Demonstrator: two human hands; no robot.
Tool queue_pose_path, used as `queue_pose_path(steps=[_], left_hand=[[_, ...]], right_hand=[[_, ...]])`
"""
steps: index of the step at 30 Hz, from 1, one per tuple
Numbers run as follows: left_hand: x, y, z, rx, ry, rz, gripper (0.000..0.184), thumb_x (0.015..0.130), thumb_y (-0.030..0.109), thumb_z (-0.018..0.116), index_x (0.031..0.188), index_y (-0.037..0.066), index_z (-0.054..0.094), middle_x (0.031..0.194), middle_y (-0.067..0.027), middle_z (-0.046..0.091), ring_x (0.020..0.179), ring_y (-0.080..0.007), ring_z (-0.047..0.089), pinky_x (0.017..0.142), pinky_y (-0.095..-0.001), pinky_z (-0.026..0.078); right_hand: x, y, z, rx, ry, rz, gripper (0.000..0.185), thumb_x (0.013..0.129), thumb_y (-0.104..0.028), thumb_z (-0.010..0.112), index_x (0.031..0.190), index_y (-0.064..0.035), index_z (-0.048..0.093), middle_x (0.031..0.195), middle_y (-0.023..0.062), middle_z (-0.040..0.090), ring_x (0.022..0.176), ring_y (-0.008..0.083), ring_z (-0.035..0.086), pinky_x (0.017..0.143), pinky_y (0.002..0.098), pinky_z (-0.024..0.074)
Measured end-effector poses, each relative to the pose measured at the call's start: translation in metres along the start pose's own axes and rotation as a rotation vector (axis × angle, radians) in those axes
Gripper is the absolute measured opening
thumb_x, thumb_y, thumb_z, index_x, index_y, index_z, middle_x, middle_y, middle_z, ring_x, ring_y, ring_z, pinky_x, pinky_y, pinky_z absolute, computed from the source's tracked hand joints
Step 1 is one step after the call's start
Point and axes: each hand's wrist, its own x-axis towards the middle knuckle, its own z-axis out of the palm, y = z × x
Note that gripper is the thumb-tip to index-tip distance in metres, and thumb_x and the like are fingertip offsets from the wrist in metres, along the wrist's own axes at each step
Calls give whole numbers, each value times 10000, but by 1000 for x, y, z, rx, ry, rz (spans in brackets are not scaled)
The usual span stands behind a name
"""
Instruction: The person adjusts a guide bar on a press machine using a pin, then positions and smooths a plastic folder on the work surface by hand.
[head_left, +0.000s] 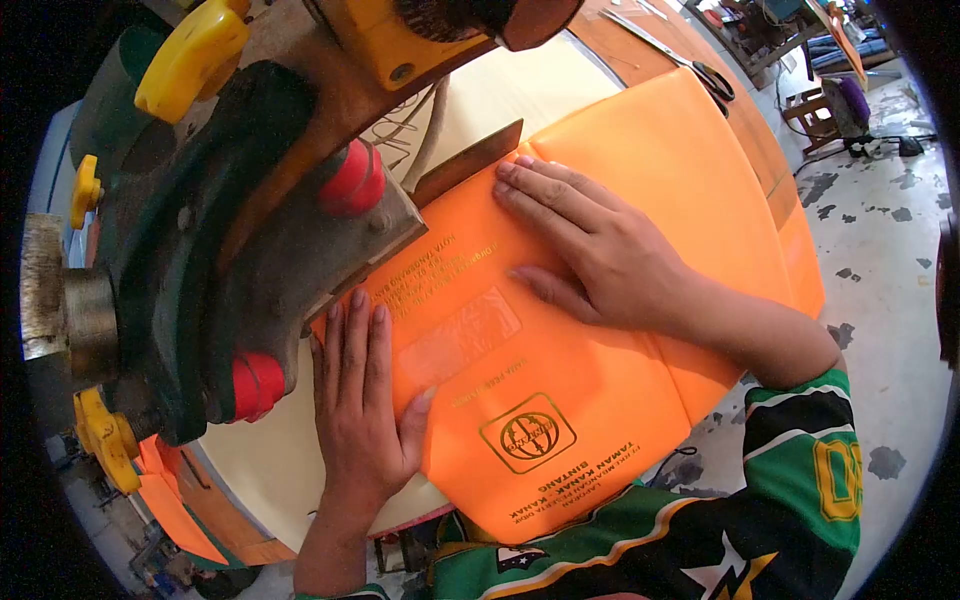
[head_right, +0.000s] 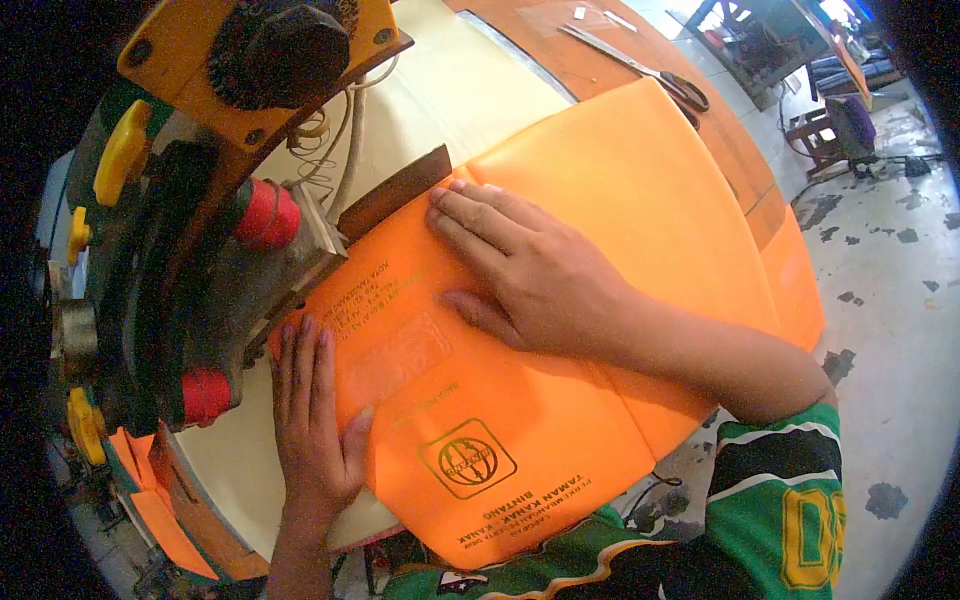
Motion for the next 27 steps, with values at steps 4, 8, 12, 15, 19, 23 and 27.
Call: queue_pose_path(steps=[4,8,12,15,19,23,27], left_hand=[[0,0,0,-3,-13,-6,720,1005,343,530,1583,-33,322,1654,-237,310,1542,-466,244,1263,-594,170],[-1,0,0,9,-22,-11,722,1007,348,529,1586,-30,320,1656,-234,309,1541,-468,247,1262,-592,173],[-2,-2,1,13,6,5,745,979,330,567,1590,-19,324,1664,-221,303,1546,-454,247,1260,-586,179],[-3,-1,3,7,37,8,774,940,290,628,1589,-12,335,1665,-212,306,1551,-436,252,1258,-579,186],[-6,-1,7,14,92,30,777,924,254,664,1581,-16,349,1657,-212,322,1545,-432,267,1259,-556,207],[-8,-6,14,37,112,48,722,993,315,569,1588,-18,330,1652,-228,320,1534,-437,282,1261,-536,218],[-9,-9,21,37,192,79,697,998,302,572,1589,10,343,1643,-214,342,1510,-441,320,1254,-524,244]], right_hand=[[0,-1,-2,26,-42,32,646,935,-265,715,1461,44,503,1532,206,493,1435,371,471,1188,458,402],[1,-2,-3,40,-34,30,645,927,-249,725,1458,45,505,1526,208,497,1431,372,476,1189,457,404],[1,-2,-3,41,-26,18,636,921,-234,730,1450,45,514,1524,206,500,1427,371,480,1186,454,409],[0,-3,-1,42,-19,26,621,918,-220,731,1447,31,525,1524,202,503,1422,366,486,1175,450,422],[-3,-2,3,56,-10,47,580,936,-207,715,1451,-5,541,1526,192,509,1408,369,501,1164,441,429],[-5,0,7,23,6,28,546,961,-218,693,1446,-10,551,1519,190,522,1415,365,496,1171,446,415],[-6,1,11,-20,21,8,497,987,-216,671,1432,-16,574,1492,185,556,1405,346,514,1165,437,418]])
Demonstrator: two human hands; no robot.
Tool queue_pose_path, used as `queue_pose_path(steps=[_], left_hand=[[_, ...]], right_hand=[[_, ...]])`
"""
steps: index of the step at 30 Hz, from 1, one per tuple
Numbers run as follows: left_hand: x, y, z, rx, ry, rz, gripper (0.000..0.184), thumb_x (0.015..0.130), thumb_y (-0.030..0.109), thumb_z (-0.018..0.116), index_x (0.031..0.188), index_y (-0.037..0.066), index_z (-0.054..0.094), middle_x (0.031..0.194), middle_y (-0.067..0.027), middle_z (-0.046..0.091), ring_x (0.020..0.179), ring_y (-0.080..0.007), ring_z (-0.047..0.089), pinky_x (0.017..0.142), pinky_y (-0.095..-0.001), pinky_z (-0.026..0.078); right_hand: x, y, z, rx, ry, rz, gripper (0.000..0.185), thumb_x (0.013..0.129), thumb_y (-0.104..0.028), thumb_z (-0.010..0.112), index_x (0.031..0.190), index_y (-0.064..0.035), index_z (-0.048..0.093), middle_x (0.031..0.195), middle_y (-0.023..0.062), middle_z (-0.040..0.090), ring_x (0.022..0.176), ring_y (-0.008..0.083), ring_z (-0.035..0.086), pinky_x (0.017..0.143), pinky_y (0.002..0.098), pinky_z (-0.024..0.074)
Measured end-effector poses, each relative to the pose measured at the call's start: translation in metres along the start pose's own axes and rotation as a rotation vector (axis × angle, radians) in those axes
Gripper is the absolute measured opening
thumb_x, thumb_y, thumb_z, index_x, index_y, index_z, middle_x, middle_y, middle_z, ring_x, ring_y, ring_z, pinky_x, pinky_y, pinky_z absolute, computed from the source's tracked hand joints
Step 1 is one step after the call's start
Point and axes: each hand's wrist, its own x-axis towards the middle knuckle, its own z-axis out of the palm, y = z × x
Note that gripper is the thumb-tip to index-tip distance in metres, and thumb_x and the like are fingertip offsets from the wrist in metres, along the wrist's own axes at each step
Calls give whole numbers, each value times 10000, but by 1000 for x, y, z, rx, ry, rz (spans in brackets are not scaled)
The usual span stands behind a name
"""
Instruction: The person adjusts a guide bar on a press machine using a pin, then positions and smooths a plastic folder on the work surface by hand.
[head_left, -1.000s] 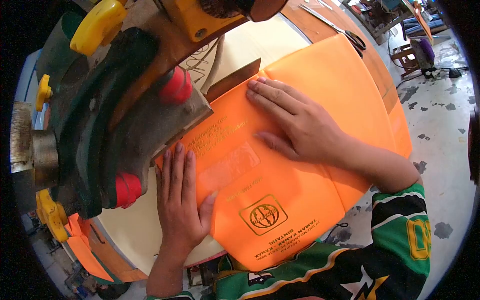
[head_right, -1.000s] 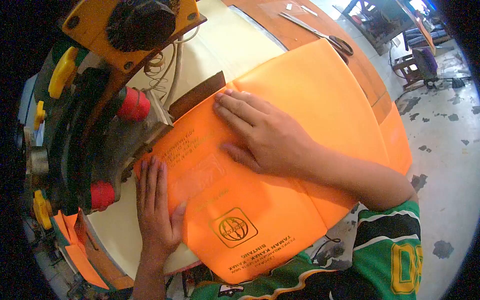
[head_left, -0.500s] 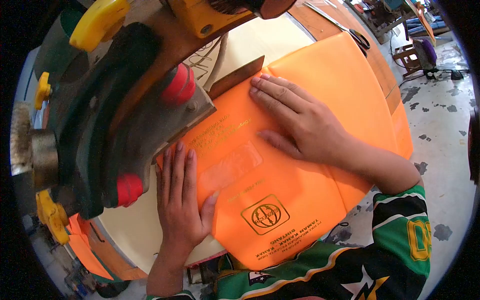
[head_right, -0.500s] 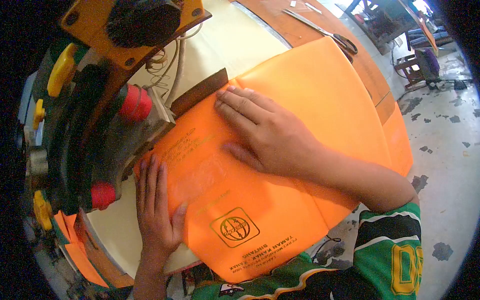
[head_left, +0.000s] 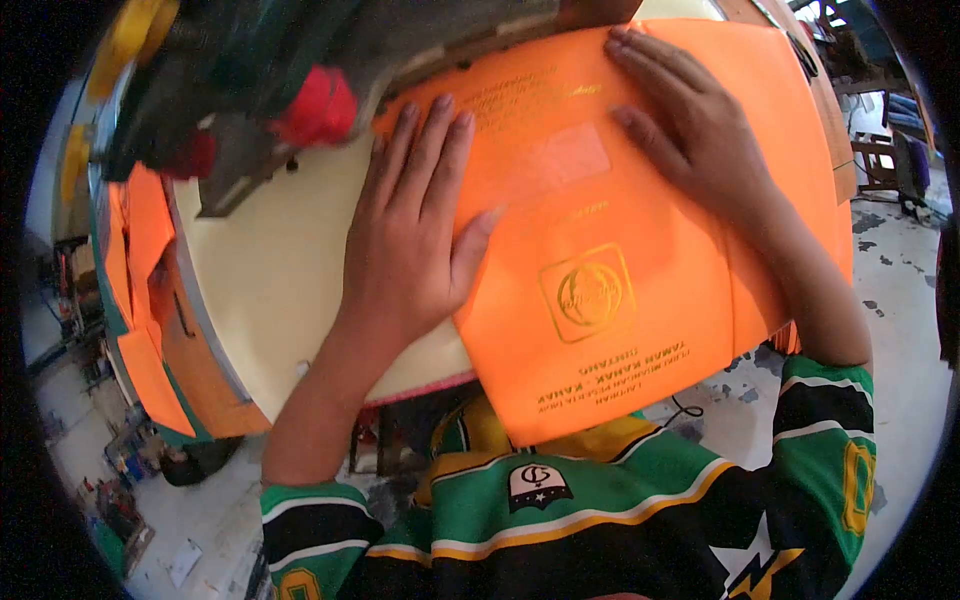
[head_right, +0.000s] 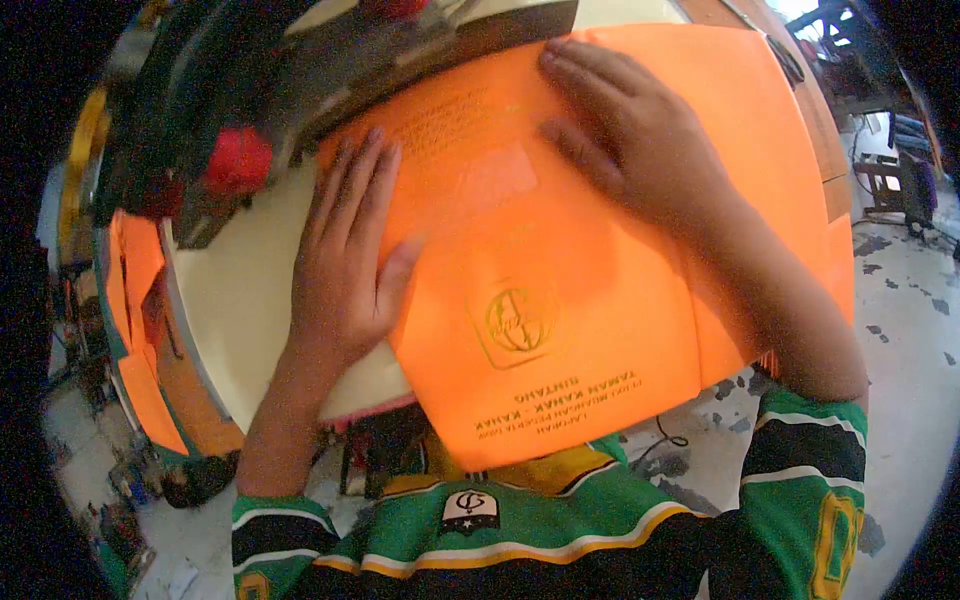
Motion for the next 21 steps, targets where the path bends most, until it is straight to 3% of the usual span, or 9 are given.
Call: queue_pose_path(steps=[3,6,7,21], left_hand=[[-2,-3,5,48,58,18,712,962,320,659,1541,-11,410,1610,-204,396,1496,-417,356,1237,-535,287],[-4,-4,7,10,85,18,695,985,309,625,1568,23,379,1610,-204,399,1477,-431,378,1240,-500,288],[-4,-4,7,17,92,12,695,985,309,625,1568,23,379,1610,-204,399,1477,-431,378,1240,-500,288],[-8,-6,19,25,215,49,659,970,336,652,1492,-18,462,1528,-227,485,1425,-420,445,1212,-499,343]], right_hand=[[-1,-11,-2,31,106,24,464,979,-280,674,1339,9,630,1398,224,616,1315,378,582,1125,437,460],[10,-15,-14,18,-23,-10,519,962,-232,681,1363,82,583,1432,289,564,1334,437,549,1126,463,447],[0,-16,-2,49,99,40,459,987,-275,668,1342,12,627,1400,222,616,1308,378,587,1118,429,462],[2,-4,3,18,24,20,452,1001,-246,658,1357,30,623,1422,222,612,1358,353,562,1156,408,421]])
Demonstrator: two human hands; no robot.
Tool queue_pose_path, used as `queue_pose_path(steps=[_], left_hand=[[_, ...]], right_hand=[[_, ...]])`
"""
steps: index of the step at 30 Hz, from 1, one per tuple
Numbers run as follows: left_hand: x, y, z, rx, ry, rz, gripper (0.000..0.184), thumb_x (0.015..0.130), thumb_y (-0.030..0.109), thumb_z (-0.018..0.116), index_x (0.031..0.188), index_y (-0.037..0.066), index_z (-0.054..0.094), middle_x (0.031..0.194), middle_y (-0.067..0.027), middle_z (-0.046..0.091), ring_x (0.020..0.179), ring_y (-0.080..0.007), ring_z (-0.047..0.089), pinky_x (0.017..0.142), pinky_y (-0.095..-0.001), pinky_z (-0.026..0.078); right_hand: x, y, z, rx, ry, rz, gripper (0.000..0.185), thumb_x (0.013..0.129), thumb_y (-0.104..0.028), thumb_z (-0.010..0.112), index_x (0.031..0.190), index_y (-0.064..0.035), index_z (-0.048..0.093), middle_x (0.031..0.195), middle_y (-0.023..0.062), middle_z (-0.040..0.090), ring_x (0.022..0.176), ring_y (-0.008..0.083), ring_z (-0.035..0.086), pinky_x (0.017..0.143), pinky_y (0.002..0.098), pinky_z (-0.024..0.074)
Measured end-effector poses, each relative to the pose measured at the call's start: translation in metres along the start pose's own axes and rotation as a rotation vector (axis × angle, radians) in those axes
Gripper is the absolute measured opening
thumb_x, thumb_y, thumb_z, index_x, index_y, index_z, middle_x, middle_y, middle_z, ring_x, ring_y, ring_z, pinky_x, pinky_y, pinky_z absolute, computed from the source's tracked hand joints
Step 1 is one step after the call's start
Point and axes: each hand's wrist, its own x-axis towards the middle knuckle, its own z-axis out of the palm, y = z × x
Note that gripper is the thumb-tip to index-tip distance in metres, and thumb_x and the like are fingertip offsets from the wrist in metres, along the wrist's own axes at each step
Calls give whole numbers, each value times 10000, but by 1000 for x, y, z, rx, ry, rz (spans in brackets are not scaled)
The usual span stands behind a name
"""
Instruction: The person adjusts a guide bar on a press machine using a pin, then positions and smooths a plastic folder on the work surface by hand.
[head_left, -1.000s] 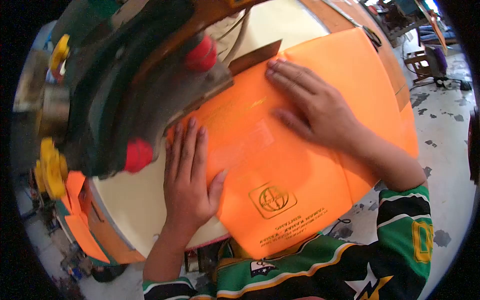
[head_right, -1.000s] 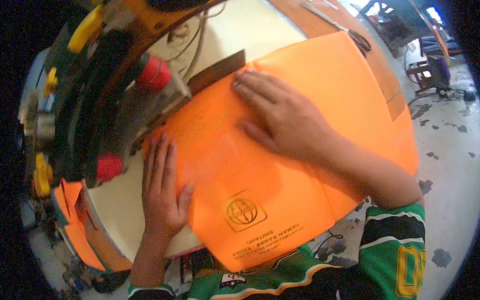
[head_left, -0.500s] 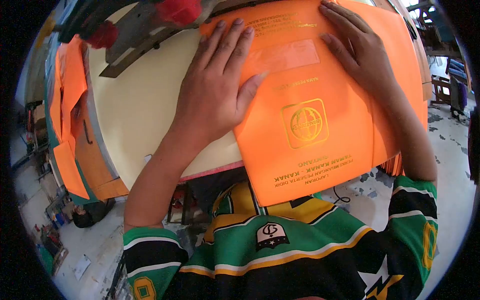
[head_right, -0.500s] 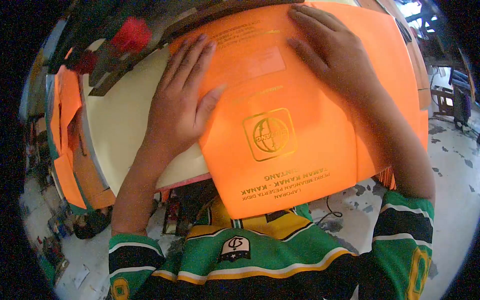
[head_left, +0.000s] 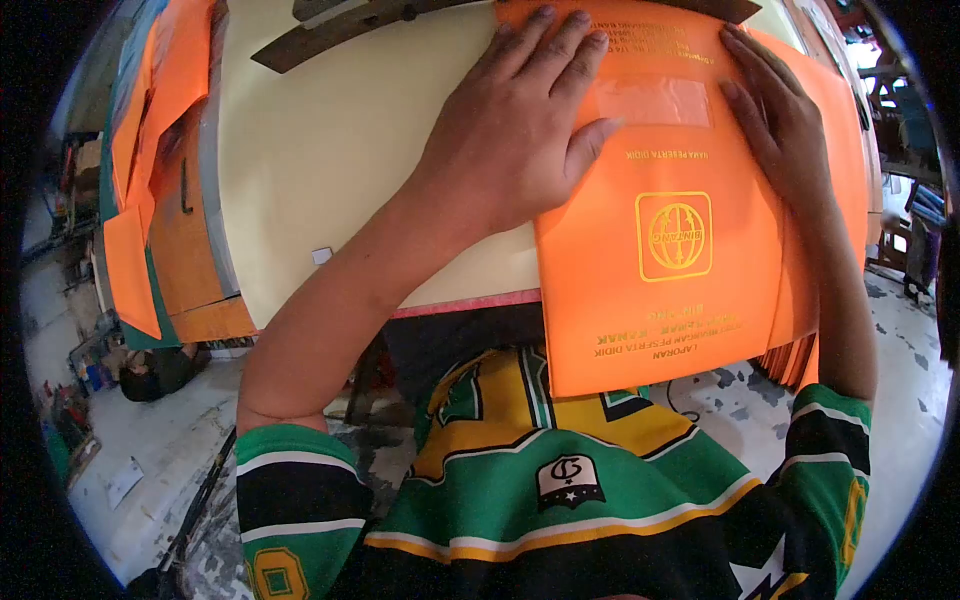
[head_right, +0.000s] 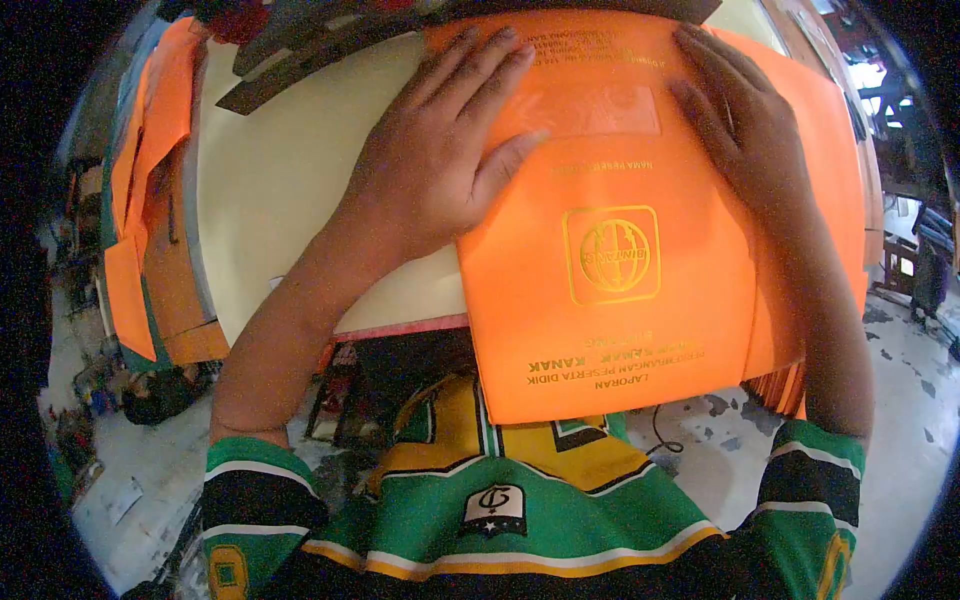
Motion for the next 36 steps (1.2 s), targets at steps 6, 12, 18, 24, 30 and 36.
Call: queue_pose_path(steps=[6,12,18,24,30,36], left_hand=[[-1,-1,1,-8,36,-32,665,969,330,644,1481,-52,458,1553,-230,460,1457,-409,409,1231,-486,318],[-5,0,5,-98,58,-91,685,951,320,654,1480,-63,451,1553,-247,450,1479,-408,378,1248,-495,287],[-5,5,7,-122,70,-108,693,936,326,667,1462,-78,467,1549,-250,453,1497,-394,354,1257,-503,266],[-4,5,8,-131,81,-123,693,933,340,673,1445,-88,487,1551,-236,459,1495,-381,359,1262,-498,256],[-4,5,9,-112,71,-116,692,930,345,678,1439,-85,493,1549,-236,463,1494,-376,364,1263,-496,256],[-2,6,7,-113,73,-110,693,932,336,680,1451,-76,478,1552,-238,455,1491,-382,368,1255,-504,272]], right_hand=[[3,-11,-2,17,0,41,445,988,-198,676,1371,23,621,1429,220,606,1370,347,552,1173,406,403],[8,-17,-5,10,-55,52,442,990,-155,660,1383,40,605,1450,232,587,1388,355,535,1168,411,405],[11,-23,-9,-29,-89,65,440,989,-125,646,1396,34,597,1456,231,583,1385,353,540,1163,411,409],[12,-25,-8,-48,-93,64,449,988,-108,632,1412,33,586,1461,229,580,1392,354,534,1168,418,401],[11,-24,-9,-35,-96,68,448,996,-113,624,1416,38,582,1463,234,577,1400,347,527,1170,420,397],[10,-21,-8,-7,-52,61,433,983,-127,657,1380,40,610,1426,227,607,1363,346,564,1145,413,428]])
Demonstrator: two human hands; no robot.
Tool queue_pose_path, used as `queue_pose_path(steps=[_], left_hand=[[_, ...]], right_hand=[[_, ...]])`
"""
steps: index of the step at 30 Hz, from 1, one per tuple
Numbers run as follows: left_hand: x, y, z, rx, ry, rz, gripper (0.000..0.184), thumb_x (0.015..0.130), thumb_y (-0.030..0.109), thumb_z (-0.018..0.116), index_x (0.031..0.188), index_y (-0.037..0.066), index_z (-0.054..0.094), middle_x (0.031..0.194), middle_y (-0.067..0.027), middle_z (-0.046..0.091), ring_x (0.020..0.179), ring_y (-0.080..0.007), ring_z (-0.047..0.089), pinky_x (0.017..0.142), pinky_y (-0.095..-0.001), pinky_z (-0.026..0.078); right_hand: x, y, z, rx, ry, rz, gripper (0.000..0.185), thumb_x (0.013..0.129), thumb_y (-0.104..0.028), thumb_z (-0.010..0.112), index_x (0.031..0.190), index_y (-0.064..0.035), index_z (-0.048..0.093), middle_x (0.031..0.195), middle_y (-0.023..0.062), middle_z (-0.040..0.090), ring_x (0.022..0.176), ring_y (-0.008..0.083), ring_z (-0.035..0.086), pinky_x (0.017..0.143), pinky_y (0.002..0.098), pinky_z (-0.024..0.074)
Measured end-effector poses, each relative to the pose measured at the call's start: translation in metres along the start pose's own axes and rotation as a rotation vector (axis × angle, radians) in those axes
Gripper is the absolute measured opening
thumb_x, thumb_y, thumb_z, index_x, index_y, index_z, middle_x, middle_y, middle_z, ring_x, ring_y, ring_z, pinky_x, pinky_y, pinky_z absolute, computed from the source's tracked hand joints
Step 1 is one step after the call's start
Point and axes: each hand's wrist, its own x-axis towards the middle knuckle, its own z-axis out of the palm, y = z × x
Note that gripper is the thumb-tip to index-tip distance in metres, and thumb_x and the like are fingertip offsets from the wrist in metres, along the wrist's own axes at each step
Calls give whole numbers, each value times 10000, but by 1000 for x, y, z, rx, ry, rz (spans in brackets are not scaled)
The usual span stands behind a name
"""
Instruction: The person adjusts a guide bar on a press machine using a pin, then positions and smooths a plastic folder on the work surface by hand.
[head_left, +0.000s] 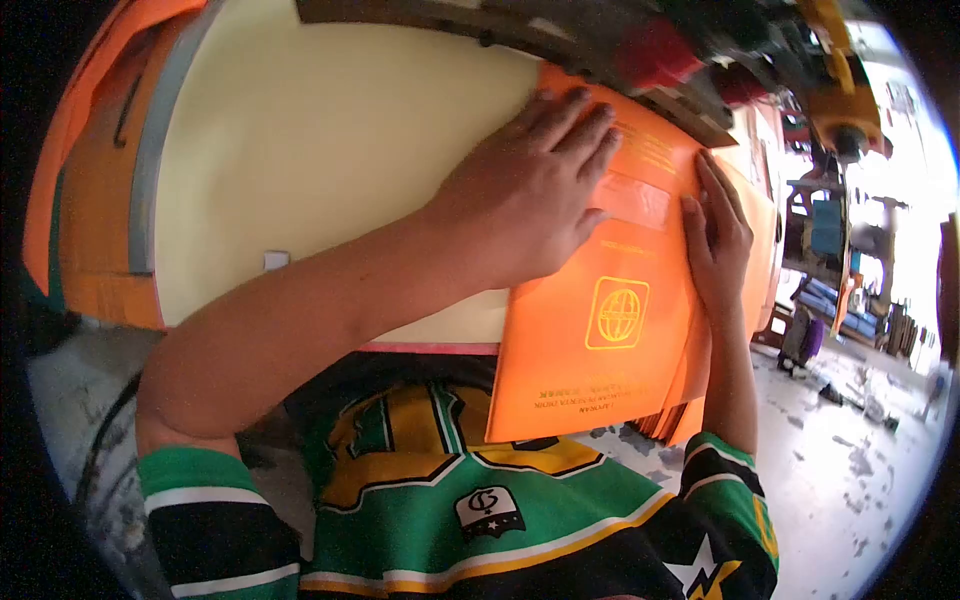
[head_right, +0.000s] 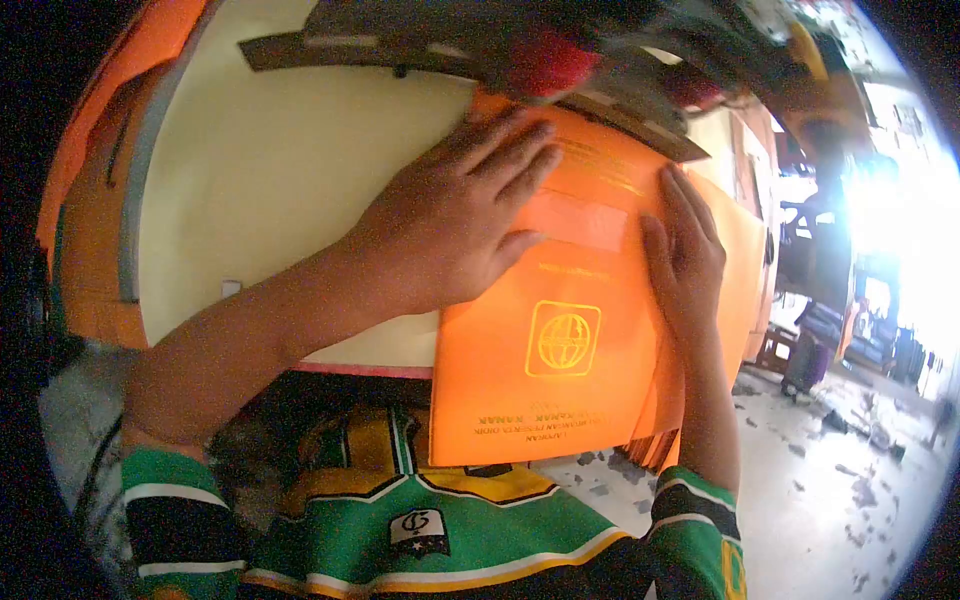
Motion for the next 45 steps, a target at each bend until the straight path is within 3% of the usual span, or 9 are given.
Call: queue_pose_path(steps=[8,12,26,32,34,37,45], left_hand=[[2,7,-17,15,-76,58,566,964,224,671,1436,-53,526,1526,-229,494,1464,-376,423,1232,-472,331],[2,13,-25,23,-124,123,547,969,207,664,1431,-55,533,1532,-228,491,1467,-373,420,1232,-466,332],[-17,38,-34,44,-231,53,515,990,143,624,1456,-48,517,1559,-216,466,1484,-363,399,1239,-445,333],[-19,35,-36,-5,-256,39,579,988,173,615,1498,-52,458,1597,-225,412,1514,-391,344,1246,-487,295],[-18,32,-37,20,-261,38,611,990,191,608,1519,-52,423,1613,-232,382,1524,-397,321,1251,-498,274],[-16,31,-40,48,-293,20,659,995,221,592,1551,-51,367,1636,-243,334,1539,-410,284,1260,-514,238],[-11,36,-43,36,-338,17,664,994,220,570,1553,-67,356,1636,-258,327,1533,-449,274,1257,-525,241]], right_hand=[[-7,8,0,-21,186,-168,249,895,-88,753,1123,-2,699,1190,182,708,1121,366,679,978,427,551],[-11,17,4,31,236,-175,206,893,-96,751,1081,-22,710,1153,162,713,1086,347,686,944,422,566],[-16,12,-2,-19,221,-176,154,924,-84,725,1062,-16,719,1111,147,721,1021,316,703,877,398,580],[-22,12,-7,17,145,-70,284,972,-176,677,1216,-32,692,1278,159,685,1170,344,659,997,430,539],[-23,15,-5,2,103,-43,403,1002,-255,638,1347,-47,634,1415,169,614,1299,352,589,1101,447,473],[-20,17,-5,11,88,-40,471,1013,-293,626,1412,-46,589,1485,174,561,1369,355,533,1149,452,430],[-20,18,-2,11,95,-18,474,993,-274,632,1383,-9,584,1465,201,564,1368,377,527,1151,459,432]])
